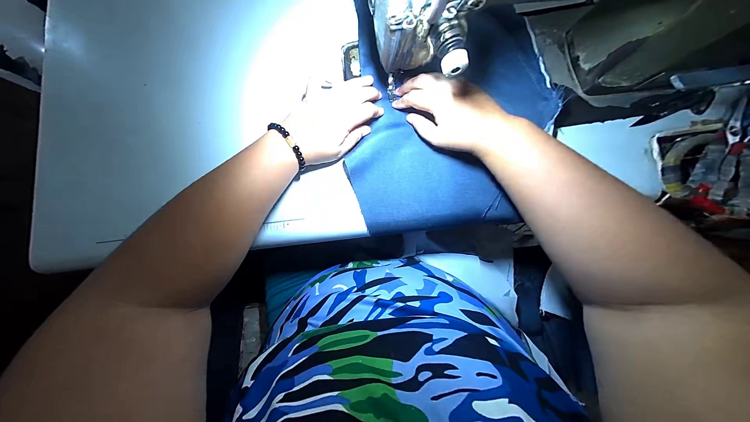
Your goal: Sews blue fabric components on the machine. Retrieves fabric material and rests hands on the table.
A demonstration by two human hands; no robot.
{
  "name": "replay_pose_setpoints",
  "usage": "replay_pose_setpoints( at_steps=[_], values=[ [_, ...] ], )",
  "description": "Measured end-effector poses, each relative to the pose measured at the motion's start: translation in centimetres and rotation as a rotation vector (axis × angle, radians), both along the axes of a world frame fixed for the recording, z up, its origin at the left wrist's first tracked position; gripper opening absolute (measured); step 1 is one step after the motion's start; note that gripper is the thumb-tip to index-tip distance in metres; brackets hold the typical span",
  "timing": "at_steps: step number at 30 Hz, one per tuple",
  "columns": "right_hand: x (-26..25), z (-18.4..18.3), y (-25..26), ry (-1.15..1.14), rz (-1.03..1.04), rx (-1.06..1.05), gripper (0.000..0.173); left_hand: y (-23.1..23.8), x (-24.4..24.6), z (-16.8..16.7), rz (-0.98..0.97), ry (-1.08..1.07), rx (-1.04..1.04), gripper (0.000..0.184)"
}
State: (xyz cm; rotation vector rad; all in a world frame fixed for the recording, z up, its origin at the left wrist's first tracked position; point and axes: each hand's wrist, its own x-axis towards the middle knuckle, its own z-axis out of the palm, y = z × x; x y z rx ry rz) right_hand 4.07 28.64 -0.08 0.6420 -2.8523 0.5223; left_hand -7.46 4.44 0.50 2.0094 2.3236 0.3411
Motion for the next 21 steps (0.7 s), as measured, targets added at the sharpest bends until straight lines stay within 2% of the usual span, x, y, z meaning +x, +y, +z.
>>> replay_pose_setpoints(
  at_steps=[2, 3, 5, 7, 11, 21],
  values=[
    [1.8, 1.3, -3.4, -0.056, -0.151, 0.016, 0.035, -0.3, -0.4, 0.2, -0.041, 0.014, -0.076, 0.051],
    [3.1, 1.5, -5.7, -0.045, -0.2, -0.044, 0.036, -0.3, -0.6, 0.1, -0.069, 0.01, -0.088, 0.052],
    [6.0, 0.6, -9.7, -0.04, -0.267, -0.175, 0.032, -0.3, -1.0, 0.1, -0.102, -0.011, -0.101, 0.053],
    [8.4, -1.1, -11.7, -0.014, -0.291, -0.211, 0.029, -0.3, -0.9, 0.5, -0.092, -0.009, -0.139, 0.054],
    [10.2, -2.7, -10.9, 0.091, -0.248, -0.168, 0.032, -0.5, -0.6, 0.8, -0.033, -0.01, -0.181, 0.057],
    [10.1, -2.4, -9.5, 0.068, -0.221, -0.169, 0.031, -0.2, -1.0, 0.4, -0.043, -0.053, -0.141, 0.058]
  ],
)
